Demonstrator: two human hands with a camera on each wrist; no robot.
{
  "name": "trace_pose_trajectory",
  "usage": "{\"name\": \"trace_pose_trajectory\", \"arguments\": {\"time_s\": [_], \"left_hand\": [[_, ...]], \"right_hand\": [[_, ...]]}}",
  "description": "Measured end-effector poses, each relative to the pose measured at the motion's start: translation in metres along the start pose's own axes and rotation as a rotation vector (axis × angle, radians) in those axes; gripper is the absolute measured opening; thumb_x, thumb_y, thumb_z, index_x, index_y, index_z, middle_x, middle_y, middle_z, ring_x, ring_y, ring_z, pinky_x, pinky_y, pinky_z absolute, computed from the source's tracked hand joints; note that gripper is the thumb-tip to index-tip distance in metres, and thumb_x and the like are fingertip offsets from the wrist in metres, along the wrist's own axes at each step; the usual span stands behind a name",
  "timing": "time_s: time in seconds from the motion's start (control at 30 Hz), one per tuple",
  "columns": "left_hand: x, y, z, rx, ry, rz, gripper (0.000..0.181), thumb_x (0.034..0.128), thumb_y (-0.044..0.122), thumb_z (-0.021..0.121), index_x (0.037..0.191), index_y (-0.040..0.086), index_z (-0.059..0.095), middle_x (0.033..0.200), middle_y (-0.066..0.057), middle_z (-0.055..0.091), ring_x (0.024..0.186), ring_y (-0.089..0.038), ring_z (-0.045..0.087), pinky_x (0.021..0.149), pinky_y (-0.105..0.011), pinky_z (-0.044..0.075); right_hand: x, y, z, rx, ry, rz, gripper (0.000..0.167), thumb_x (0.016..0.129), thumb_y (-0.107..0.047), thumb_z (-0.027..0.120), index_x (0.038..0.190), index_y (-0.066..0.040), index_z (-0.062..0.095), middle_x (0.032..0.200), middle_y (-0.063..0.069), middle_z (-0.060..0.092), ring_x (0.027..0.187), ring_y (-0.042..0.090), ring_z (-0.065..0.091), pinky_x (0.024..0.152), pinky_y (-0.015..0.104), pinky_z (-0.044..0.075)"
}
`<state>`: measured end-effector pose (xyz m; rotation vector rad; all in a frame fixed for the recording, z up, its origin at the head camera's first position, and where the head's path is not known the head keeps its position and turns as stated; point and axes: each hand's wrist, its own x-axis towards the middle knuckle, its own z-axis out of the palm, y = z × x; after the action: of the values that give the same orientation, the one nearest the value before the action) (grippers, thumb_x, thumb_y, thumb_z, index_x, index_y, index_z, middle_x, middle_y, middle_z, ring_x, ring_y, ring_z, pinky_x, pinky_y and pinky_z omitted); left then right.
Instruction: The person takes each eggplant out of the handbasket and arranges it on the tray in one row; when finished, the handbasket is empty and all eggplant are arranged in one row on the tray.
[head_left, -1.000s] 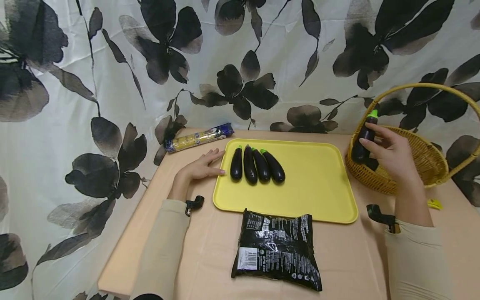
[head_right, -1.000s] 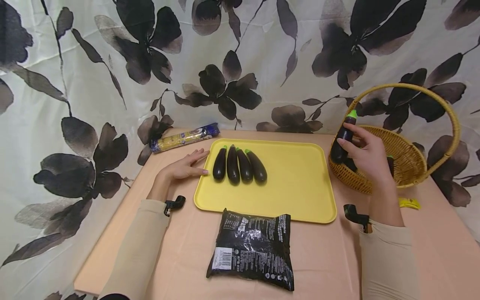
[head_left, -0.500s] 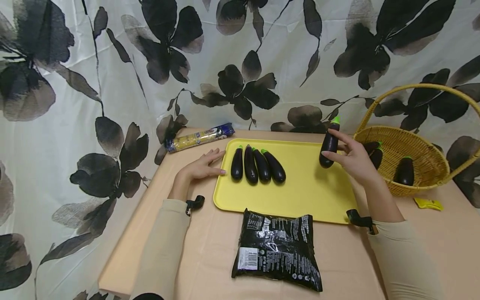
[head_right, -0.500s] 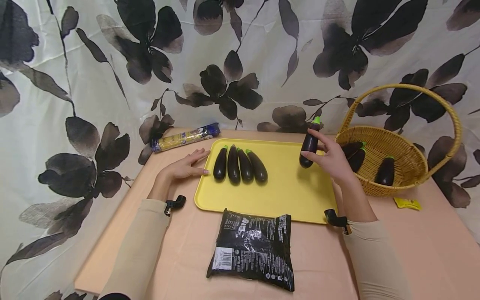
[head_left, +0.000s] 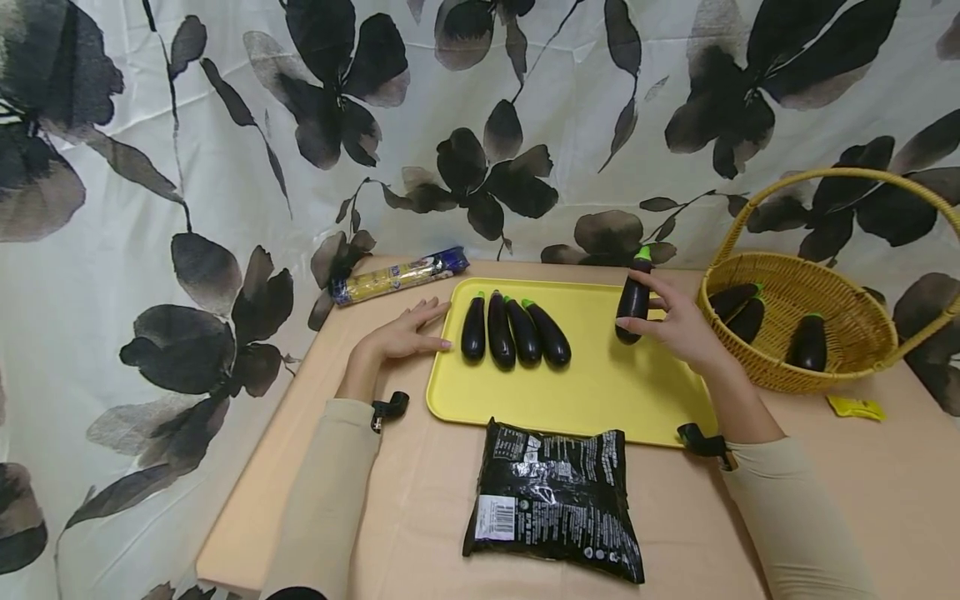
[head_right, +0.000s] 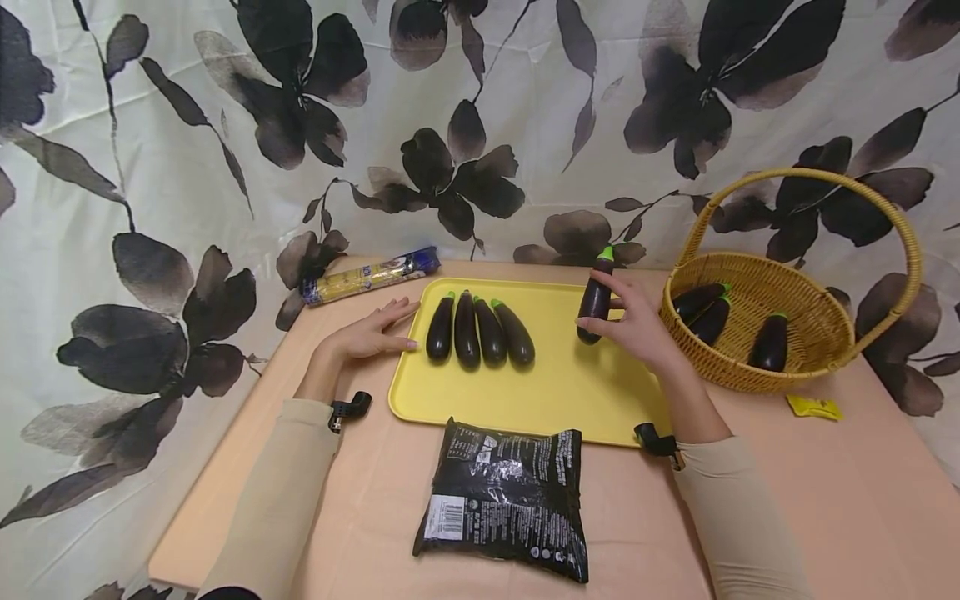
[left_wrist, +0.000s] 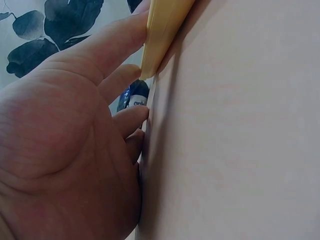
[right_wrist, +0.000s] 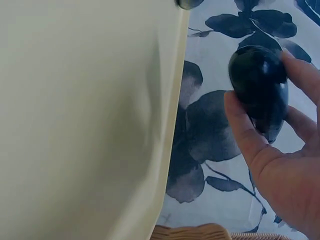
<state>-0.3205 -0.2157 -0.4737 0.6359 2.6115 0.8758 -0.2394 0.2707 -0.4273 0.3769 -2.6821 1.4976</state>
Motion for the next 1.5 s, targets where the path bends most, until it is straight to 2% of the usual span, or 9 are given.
{"name": "trace_pose_trajectory", "arguments": {"time_s": [0.2, 0.47, 0.77, 0.97, 1.23, 1.4, 1.5], "left_hand": [[-0.001, 0.0, 0.001, 0.004, 0.002, 0.011, 0.092, 0.0919, 0.058, 0.073, 0.167, 0.032, 0.026, 0.177, -0.006, 0.005, 0.164, -0.029, -0.006, 0.132, -0.056, -0.006], [-0.003, 0.001, 0.0, 0.007, 0.0, 0.012, 0.092, 0.0925, 0.058, 0.072, 0.167, 0.031, 0.026, 0.177, -0.007, 0.005, 0.164, -0.03, -0.006, 0.132, -0.056, -0.006], [-0.003, 0.001, -0.002, 0.027, 0.002, 0.007, 0.092, 0.0938, 0.056, 0.072, 0.167, 0.03, 0.024, 0.177, -0.007, 0.004, 0.164, -0.03, -0.007, 0.132, -0.055, -0.006], [-0.002, 0.001, -0.002, 0.02, 0.0, 0.011, 0.093, 0.0927, 0.058, 0.072, 0.167, 0.029, 0.024, 0.177, -0.007, 0.005, 0.164, -0.029, -0.005, 0.133, -0.053, -0.006], [0.0, 0.002, -0.001, 0.019, 0.001, 0.01, 0.092, 0.0933, 0.058, 0.071, 0.167, 0.03, 0.025, 0.177, -0.006, 0.006, 0.164, -0.028, -0.005, 0.133, -0.053, -0.005], [-0.001, 0.003, -0.001, 0.013, 0.002, 0.01, 0.091, 0.0934, 0.057, 0.072, 0.167, 0.03, 0.026, 0.177, -0.006, 0.006, 0.164, -0.029, -0.004, 0.133, -0.053, -0.005], [-0.001, 0.003, 0.0, 0.015, 0.002, 0.007, 0.091, 0.0932, 0.057, 0.072, 0.167, 0.03, 0.026, 0.177, -0.006, 0.006, 0.164, -0.028, -0.004, 0.133, -0.053, -0.005]], "right_hand": [[0.007, 0.003, 0.009, -0.035, -0.04, -0.046, 0.08, 0.096, -0.017, 0.077, 0.164, -0.024, 0.036, 0.164, 0.024, 0.032, 0.137, 0.056, 0.048, 0.085, 0.031, 0.055], [0.016, 0.004, 0.019, -0.082, -0.116, -0.026, 0.079, 0.096, -0.02, 0.078, 0.164, -0.018, 0.036, 0.166, 0.023, 0.033, 0.127, 0.052, 0.059, 0.082, 0.03, 0.055], [0.023, 0.003, 0.024, -0.088, -0.183, -0.004, 0.075, 0.098, -0.02, 0.075, 0.163, -0.015, 0.036, 0.163, 0.027, 0.033, 0.132, 0.054, 0.054, 0.1, 0.058, 0.052], [0.026, 0.003, 0.031, -0.112, -0.214, 0.042, 0.074, 0.099, -0.021, 0.074, 0.163, -0.016, 0.037, 0.153, 0.028, 0.039, 0.13, 0.05, 0.055, 0.095, 0.053, 0.054], [0.032, 0.01, 0.039, -0.102, -0.224, 0.026, 0.073, 0.099, -0.021, 0.074, 0.162, -0.015, 0.039, 0.147, 0.025, 0.047, 0.123, 0.044, 0.061, 0.088, 0.04, 0.053], [0.035, 0.012, 0.041, -0.096, -0.237, 0.048, 0.073, 0.099, -0.025, 0.074, 0.162, -0.016, 0.039, 0.147, 0.025, 0.046, 0.125, 0.044, 0.059, 0.09, 0.042, 0.053], [0.036, 0.013, 0.043, -0.107, -0.245, 0.051, 0.069, 0.1, -0.024, 0.072, 0.161, -0.012, 0.041, 0.146, 0.026, 0.051, 0.126, 0.044, 0.058, 0.094, 0.045, 0.053]]}}
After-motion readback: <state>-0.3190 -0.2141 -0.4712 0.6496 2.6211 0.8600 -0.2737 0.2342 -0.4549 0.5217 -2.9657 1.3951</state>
